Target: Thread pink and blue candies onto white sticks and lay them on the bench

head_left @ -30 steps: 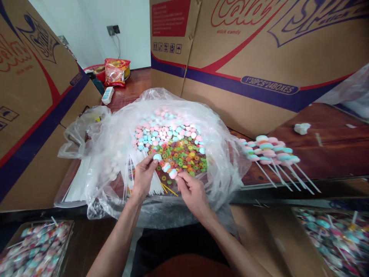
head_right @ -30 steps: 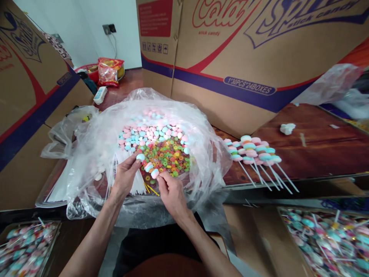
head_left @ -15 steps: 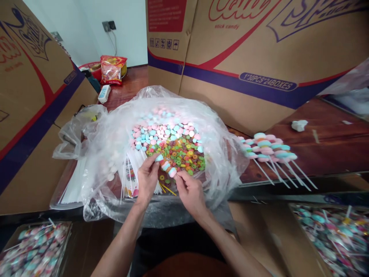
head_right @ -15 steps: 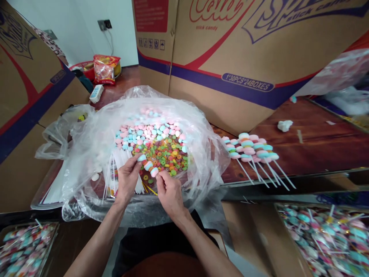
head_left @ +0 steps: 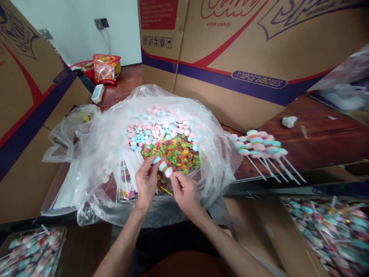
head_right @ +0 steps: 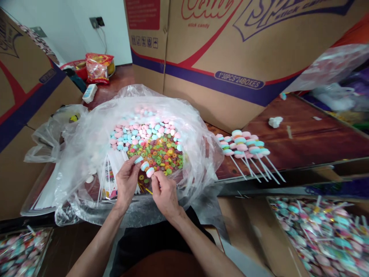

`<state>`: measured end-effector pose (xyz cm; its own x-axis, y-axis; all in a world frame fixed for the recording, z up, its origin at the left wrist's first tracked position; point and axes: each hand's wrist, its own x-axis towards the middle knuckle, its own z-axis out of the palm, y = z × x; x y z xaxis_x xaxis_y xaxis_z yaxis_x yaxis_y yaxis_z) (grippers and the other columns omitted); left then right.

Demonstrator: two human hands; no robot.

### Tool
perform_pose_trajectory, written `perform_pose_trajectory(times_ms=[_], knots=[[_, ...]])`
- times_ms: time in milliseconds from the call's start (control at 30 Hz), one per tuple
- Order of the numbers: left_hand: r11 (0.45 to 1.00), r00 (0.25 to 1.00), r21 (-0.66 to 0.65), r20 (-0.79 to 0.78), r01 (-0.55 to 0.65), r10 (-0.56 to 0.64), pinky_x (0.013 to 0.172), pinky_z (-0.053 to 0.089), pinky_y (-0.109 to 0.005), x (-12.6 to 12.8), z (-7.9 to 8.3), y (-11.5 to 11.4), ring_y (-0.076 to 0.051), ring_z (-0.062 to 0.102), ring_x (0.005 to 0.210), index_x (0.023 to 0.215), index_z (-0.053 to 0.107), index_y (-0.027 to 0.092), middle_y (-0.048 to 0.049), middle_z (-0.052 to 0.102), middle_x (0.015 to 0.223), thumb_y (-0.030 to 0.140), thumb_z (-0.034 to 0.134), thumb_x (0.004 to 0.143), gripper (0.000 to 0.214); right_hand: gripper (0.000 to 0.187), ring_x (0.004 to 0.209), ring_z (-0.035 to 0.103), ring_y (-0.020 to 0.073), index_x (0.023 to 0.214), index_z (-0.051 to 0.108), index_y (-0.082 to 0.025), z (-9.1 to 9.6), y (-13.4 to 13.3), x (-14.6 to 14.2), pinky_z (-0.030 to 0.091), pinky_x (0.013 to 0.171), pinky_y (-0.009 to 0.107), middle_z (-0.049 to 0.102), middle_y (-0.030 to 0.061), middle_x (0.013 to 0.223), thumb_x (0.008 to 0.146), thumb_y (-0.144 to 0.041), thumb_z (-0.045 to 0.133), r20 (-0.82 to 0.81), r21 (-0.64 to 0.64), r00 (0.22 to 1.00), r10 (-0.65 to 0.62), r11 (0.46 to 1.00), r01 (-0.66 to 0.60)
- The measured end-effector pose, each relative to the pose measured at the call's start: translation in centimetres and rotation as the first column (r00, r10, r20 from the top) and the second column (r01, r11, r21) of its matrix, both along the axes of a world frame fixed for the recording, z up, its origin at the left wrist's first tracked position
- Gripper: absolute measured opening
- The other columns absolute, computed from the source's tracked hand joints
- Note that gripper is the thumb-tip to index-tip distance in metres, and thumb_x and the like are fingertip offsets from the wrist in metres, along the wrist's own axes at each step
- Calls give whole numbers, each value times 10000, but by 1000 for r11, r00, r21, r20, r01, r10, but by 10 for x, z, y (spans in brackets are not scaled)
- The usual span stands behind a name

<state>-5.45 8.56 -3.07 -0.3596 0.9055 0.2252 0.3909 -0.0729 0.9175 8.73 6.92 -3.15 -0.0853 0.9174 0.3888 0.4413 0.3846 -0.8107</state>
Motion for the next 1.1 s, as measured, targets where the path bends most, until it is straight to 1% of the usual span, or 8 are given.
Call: perform_pose_trajectory(times_ms=[200, 333, 567, 667, 733, 900, 967, 1100], knots=[[998, 999, -57, -26, -41, 39, 1016, 506, -365, 8, 3, -6, -228, 668, 1101, 1137, 734, 221, -64, 738, 1169, 446, 598, 905, 350, 240, 555, 541, 143, 797, 564, -216, 4, -1, -3, 394, 579, 245, 591, 3, 631, 970, -213, 399, 39, -18, 999, 13, 1000, -13], [997, 995, -72, -85, 37, -43, 1052, 483, -384, 9, 3, -4, -244, 655, 1140, 1147, 735, 226, -63, 725, 1202, 473, 557, 917, 382, 211, 572, 553, 146, 825, 569, -213, 4, 1, -5, 398, 589, 245, 606, 4, 654, 955, -203, 403, 30, -49, 1000, 3, 999, -1], [986, 994, -142, 65, 91, -82, 1059, 493, -409, 16, 19, 5, -268, 655, 1164, 1180, 725, 220, -71, 722, 1233, 527, 618, 868, 450, 235, 533, 489, 124, 804, 595, -209, 19, 1, 12, 357, 544, 235, 551, -27, 623, 971, -229, 429, -43, -107, 999, -34, 994, 29], [976, 973, -85, 139, 200, -187, 961, 560, -376, 19, 29, 6, -244, 693, 1091, 1381, 580, 248, -69, 711, 1253, 520, 643, 859, 592, 283, 559, 497, 123, 760, 589, -209, 29, 1, 46, 372, 555, 226, 535, -27, 624, 984, -260, 423, -57, -91, 994, -95, 992, 90], [980, 970, -59, 166, 189, -177, 853, 599, -351, 15, 32, 7, -229, 719, 1002, 1432, 518, 243, -75, 729, 1205, 514, 648, 857, 649, 273, 577, 500, 132, 757, 596, -212, 32, 5, 80, 386, 564, 230, 539, -24, 630, 972, -285, 444, -36, -66, 971, -237, 970, 234], [993, 994, -89, 72, -73, 79, 700, 592, -299, -20, 29, 3, -197, 718, 809, 1149, 715, 174, -83, 773, 994, 477, 646, 849, 433, 240, 648, 534, 193, 799, 643, -190, 14, 51, 177, 392, 668, 323, 622, 51, 682, 924, -329, 491, 182, 123, 756, -629, 777, 617], [986, 989, -106, 61, -128, 135, 627, 569, -275, -36, 28, -3, -174, 696, 729, 1095, 728, 163, -85, 774, 951, 461, 641, 845, 399, 253, 628, 517, 211, 772, 657, -182, 1, 72, 204, 364, 647, 356, 609, 83, 648, 909, -319, 494, 313, 132, 674, -669, 734, 667], [968, 976, -138, 34, -209, 215, 601, 545, -248, -58, 25, -18, -156, 687, 698, 1062, 733, 158, -84, 774, 929, 439, 648, 830, 375, 257, 708, 561, 272, 777, 685, -181, -9, 83, 218, 386, 650, 401, 603, 128, 708, 901, -335, 519, 489, 193, 588, -645, 737, 647]])
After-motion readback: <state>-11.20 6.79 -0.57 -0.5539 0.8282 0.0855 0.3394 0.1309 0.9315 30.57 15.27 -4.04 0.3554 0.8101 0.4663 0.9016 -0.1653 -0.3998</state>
